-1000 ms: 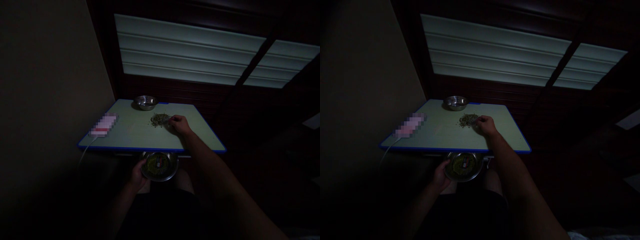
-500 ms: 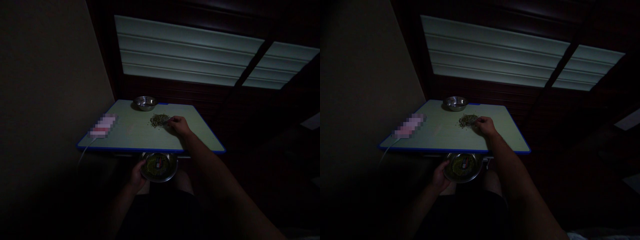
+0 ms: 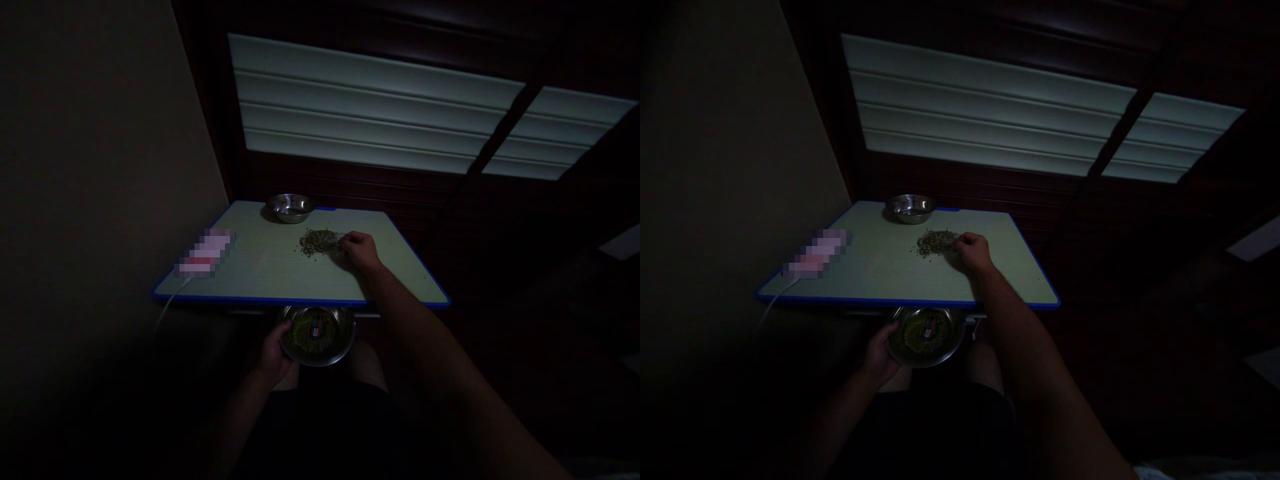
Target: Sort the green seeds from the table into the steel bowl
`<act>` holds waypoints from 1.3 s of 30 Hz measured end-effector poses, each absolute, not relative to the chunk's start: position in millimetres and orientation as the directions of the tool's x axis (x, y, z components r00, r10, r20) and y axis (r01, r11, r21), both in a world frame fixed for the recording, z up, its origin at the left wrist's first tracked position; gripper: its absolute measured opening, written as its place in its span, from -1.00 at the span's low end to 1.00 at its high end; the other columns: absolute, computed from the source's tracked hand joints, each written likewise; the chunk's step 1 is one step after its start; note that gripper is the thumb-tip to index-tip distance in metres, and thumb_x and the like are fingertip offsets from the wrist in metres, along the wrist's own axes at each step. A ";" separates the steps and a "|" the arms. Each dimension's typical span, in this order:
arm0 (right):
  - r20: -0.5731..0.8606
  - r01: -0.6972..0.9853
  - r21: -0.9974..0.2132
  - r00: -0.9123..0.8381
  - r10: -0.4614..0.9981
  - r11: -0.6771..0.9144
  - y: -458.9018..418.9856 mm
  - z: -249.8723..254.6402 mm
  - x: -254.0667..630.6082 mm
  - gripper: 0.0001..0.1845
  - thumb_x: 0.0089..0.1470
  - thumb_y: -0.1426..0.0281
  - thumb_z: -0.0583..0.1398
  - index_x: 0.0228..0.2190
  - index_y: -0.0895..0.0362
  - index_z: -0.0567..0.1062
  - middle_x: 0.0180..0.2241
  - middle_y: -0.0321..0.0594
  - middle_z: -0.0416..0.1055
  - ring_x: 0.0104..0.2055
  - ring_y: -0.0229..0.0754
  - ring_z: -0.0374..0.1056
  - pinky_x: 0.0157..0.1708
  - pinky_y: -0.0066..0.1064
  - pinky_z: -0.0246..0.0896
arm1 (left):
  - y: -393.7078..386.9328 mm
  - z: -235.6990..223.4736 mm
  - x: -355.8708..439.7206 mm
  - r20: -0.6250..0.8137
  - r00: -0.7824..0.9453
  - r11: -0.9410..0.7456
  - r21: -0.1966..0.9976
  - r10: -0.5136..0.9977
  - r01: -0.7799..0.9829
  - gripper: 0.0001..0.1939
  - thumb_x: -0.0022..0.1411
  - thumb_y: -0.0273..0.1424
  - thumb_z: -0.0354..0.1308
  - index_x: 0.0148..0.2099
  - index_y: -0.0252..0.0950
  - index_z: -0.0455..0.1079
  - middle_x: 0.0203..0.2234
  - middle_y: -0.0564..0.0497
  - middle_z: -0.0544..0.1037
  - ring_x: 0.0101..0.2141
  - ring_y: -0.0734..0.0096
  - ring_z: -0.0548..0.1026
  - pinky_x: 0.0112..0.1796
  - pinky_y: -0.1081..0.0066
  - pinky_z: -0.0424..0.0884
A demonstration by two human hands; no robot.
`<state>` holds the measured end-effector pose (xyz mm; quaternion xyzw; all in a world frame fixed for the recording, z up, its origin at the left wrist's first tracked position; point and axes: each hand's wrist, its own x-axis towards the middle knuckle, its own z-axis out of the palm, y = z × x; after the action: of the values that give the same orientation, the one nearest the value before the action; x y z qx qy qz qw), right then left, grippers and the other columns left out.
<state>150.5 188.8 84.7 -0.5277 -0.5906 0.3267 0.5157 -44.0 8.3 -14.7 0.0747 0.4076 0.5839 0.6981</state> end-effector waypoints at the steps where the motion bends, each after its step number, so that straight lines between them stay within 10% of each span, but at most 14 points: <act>1: 0.265 0.285 -0.930 0.083 0.961 0.232 188.8 84.3 150.5 -0.86 -0.29 0.30 0.21 -0.63 0.12 0.49 -0.63 -0.30 0.41 -0.56 -0.27 0.23 -0.51 -0.43 0.12 | 8.4 -14.7 -43.9 -0.483 -0.021 0.304 0.584 0.875 -0.753 -0.86 0.06 -0.43 0.19 -0.32 -0.31 0.56 -0.42 -0.09 0.69 -0.21 0.08 0.64 -0.09 0.16 0.51; 39: 0.231 0.239 -0.947 0.043 0.972 0.215 186.1 85.1 149.0 -0.84 -0.30 0.29 0.22 -0.63 0.14 0.46 -0.66 -0.31 0.38 -0.60 -0.30 0.20 -0.57 -0.45 0.06 | 7.8 -8.8 -42.5 -0.502 -0.024 0.305 0.562 0.864 -0.769 -0.84 0.11 -0.46 0.14 -0.35 -0.35 0.57 -0.45 -0.11 0.68 -0.34 0.17 0.64 -0.20 0.27 0.52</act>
<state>149.0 186.1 85.1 -0.5128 -0.5904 0.3601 0.5087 -42.5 7.8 -8.8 0.0585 0.4099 0.5864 0.6962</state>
